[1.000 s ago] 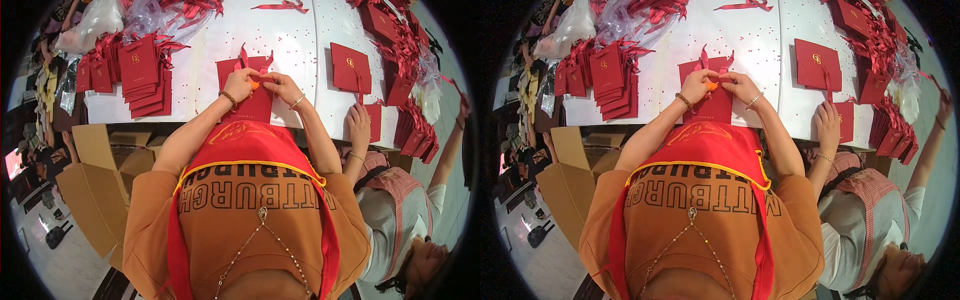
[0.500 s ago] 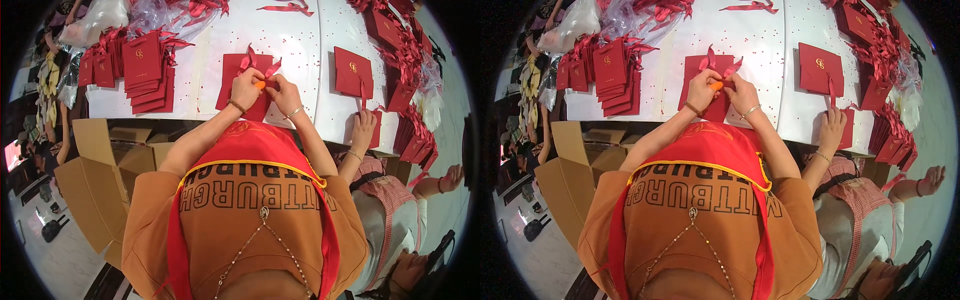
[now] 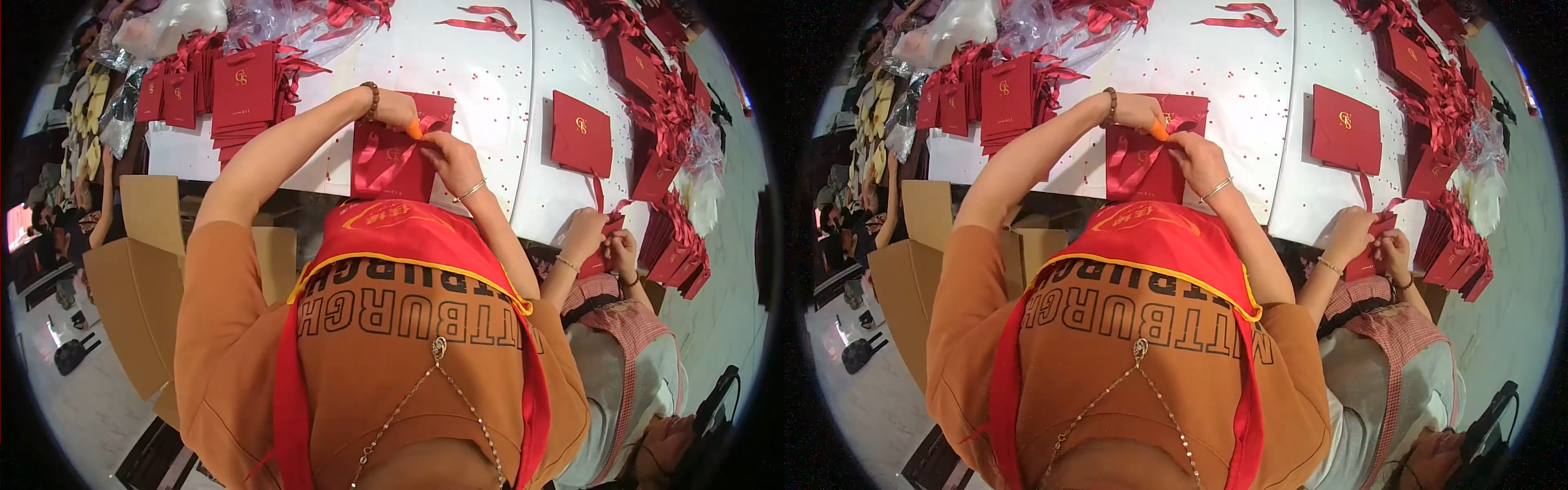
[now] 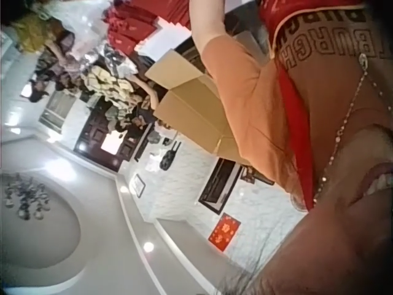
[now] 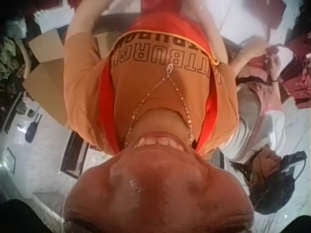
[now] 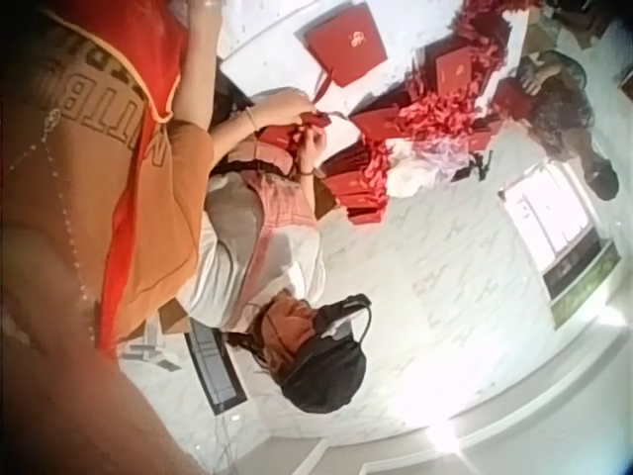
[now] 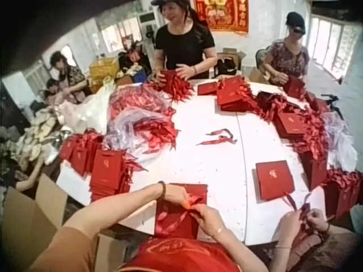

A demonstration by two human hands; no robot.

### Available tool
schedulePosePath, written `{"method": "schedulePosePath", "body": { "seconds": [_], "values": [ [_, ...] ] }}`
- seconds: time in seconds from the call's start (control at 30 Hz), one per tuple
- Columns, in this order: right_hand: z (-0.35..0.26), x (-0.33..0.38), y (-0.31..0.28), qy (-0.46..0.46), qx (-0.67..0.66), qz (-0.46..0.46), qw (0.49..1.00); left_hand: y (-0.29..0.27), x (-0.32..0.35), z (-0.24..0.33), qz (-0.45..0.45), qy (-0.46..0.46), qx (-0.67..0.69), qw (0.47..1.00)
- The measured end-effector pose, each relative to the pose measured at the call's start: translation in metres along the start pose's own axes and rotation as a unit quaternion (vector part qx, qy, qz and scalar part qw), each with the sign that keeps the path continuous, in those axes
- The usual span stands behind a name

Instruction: Tying red ribbons onto red gift boxes and stacking them.

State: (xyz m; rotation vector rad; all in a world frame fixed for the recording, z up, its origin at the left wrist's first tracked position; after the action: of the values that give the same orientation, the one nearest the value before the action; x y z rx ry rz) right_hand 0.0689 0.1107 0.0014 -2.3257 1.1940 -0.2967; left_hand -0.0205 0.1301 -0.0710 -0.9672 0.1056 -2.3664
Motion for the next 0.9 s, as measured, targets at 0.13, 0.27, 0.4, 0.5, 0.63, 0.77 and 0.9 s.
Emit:
{"method": "schedulePosePath", "body": {
  "seconds": [0.13, 0.27, 0.4, 0.5, 0.63, 0.77, 0.9],
  "values": [
    [0.003, 0.0, -0.001, 0.014, 0.009, 0.006, 1.0, -0.003, -0.002, 0.012, 0.049, 0.037, 0.044, 0.997],
    [0.008, -0.005, 0.0, 0.043, 0.004, -0.017, 0.999, -0.01, -0.002, 0.019, 0.125, 0.072, -0.088, 0.986],
    [0.012, -0.005, 0.001, 0.047, 0.001, -0.032, 0.998, -0.016, 0.005, 0.013, 0.216, 0.084, -0.047, 0.972],
    [0.009, -0.005, 0.002, 0.026, -0.006, -0.05, 0.998, -0.017, 0.01, 0.012, 0.239, 0.072, -0.018, 0.968],
    [0.013, -0.002, 0.003, 0.052, -0.023, -0.037, 0.998, -0.013, 0.015, 0.018, 0.204, 0.111, 0.042, 0.972],
    [0.008, -0.005, 0.006, 0.026, -0.034, -0.025, 0.999, -0.007, 0.012, 0.007, 0.142, 0.091, 0.093, 0.981],
    [0.007, -0.004, 0.002, 0.018, -0.031, -0.012, 0.999, -0.014, 0.012, 0.002, 0.236, 0.085, 0.065, 0.966]
  ]
}}
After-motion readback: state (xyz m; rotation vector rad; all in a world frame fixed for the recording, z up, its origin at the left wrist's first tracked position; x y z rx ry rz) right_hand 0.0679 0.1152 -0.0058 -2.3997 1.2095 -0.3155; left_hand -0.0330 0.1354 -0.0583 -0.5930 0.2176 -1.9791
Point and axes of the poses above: each hand's wrist, its own x-axis away from the middle knuckle, its own y-axis out of the palm, z = x × y, the point moved 10 cm from there along -x, towards the middle knuckle, and after that the axes turned 8 degrees about y, right-handed, at the moved point
